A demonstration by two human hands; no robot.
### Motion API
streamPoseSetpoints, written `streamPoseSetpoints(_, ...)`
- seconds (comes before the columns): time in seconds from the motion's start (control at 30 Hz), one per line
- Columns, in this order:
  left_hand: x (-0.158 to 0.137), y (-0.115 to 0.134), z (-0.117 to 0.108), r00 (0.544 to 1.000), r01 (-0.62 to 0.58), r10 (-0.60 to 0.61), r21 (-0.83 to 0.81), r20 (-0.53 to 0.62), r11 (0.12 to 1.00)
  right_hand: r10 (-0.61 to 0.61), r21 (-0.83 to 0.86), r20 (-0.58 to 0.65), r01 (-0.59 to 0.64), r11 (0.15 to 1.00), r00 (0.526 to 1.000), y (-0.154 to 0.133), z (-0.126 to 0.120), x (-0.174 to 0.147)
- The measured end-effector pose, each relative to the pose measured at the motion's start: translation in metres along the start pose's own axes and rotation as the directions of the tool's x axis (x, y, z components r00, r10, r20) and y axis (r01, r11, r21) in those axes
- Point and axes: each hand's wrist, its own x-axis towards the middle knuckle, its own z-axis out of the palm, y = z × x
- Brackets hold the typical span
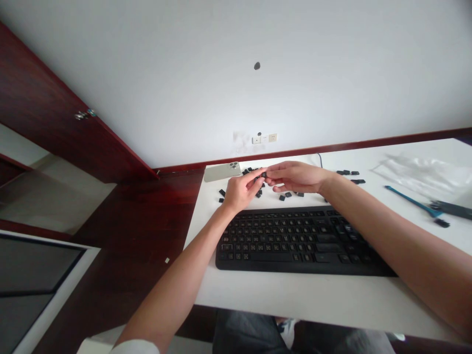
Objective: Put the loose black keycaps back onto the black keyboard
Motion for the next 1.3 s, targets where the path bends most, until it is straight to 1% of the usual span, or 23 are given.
streamPoseSetpoints(0.07,0.000,-0.003,-0.001,0.998,0.031,-0.030,-0.013,0.054,0.999,-0.018,-0.014,-0.035,0.017,1.000,0.999,0.000,0.000,0.001)
streamPoseSetpoints(0.2,0.001,-0.003,-0.003,0.994,0.063,-0.060,-0.035,0.096,0.997,-0.027,-0.054,-0.066,0.023,0.998,0.997,0.000,0.001,0.001)
streamPoseSetpoints(0.27,0.001,-0.001,-0.003,0.995,0.075,-0.071,-0.046,0.071,0.996,-0.018,-0.065,-0.068,0.013,0.998,0.998,-0.001,0.002,0.001)
streamPoseSetpoints(0.37,0.000,0.004,-0.001,0.992,0.110,-0.114,-0.071,-0.047,0.991,-0.029,-0.053,-0.070,0.025,0.998,0.997,-0.001,0.002,0.000)
streamPoseSetpoints(0.43,0.000,0.007,0.001,0.983,0.145,-0.154,-0.094,-0.102,0.985,-0.043,-0.048,-0.075,0.039,0.998,0.996,-0.002,0.001,0.000)
streamPoseSetpoints(0.6,0.001,0.009,0.004,0.969,0.214,-0.227,-0.128,-0.096,0.968,-0.104,-0.114,-0.082,0.095,0.989,0.991,-0.001,-0.003,0.001)
streamPoseSetpoints(0.67,0.003,0.008,0.005,0.966,0.228,-0.245,-0.174,-0.082,0.958,-0.125,-0.145,-0.079,0.112,0.983,0.989,-0.001,-0.002,0.001)
streamPoseSetpoints(0.73,0.004,0.005,0.006,0.962,0.250,-0.270,-0.257,-0.046,0.934,-0.142,-0.166,-0.080,0.127,0.978,0.987,-0.002,-0.001,0.000)
streamPoseSetpoints(0.8,0.005,0.002,0.009,0.950,0.295,-0.311,-0.377,0.019,0.878,-0.163,-0.196,-0.076,0.146,0.970,0.984,-0.003,0.000,-0.001)
streamPoseSetpoints(0.83,0.006,0.001,0.010,0.939,0.330,-0.340,-0.443,0.059,0.834,-0.178,-0.220,-0.072,0.159,0.962,0.981,-0.004,0.001,-0.001)
streamPoseSetpoints(0.93,0.007,0.002,0.011,0.885,0.452,-0.415,-0.608,0.212,0.653,-0.226,-0.322,-0.028,0.205,0.924,0.974,-0.007,0.003,-0.003)
streamPoseSetpoints(1.0,0.008,0.005,0.010,0.847,0.517,-0.427,-0.674,0.316,0.528,-0.252,-0.385,0.018,0.240,0.891,0.967,-0.009,0.004,-0.005)
streamPoseSetpoints(1.07,0.009,0.007,0.008,0.814,0.567,-0.421,-0.703,0.399,0.429,-0.271,-0.467,0.062,0.268,0.842,0.961,-0.012,0.006,-0.008)
streamPoseSetpoints(1.1,0.009,0.008,0.007,0.799,0.587,-0.425,-0.702,0.425,0.402,-0.289,-0.532,0.074,0.283,0.798,0.955,-0.013,0.007,-0.009)
streamPoseSetpoints(1.13,0.010,0.009,0.006,0.786,0.604,-0.437,-0.692,0.437,0.395,-0.319,-0.613,0.078,0.298,0.732,0.945,-0.014,0.009,-0.010)
streamPoseSetpoints(1.17,0.010,0.008,0.006,0.777,0.617,-0.454,-0.673,0.437,0.407,-0.362,-0.701,0.079,0.310,0.642,0.929,-0.015,0.010,-0.011)
streamPoseSetpoints(1.23,0.010,0.005,0.005,0.768,0.628,-0.501,-0.619,0.398,0.472,-0.457,-0.851,0.089,0.306,0.427,0.885,-0.014,0.015,-0.012)
streamPoseSetpoints(1.27,0.010,0.004,0.005,0.769,0.627,-0.524,-0.587,0.365,0.511,-0.490,-0.899,0.098,0.288,0.329,0.866,-0.014,0.017,-0.012)
streamPoseSetpoints(1.3,0.009,0.002,0.006,0.772,0.625,-0.542,-0.556,0.333,0.548,-0.509,-0.931,0.104,0.264,0.252,0.854,-0.013,0.020,-0.011)
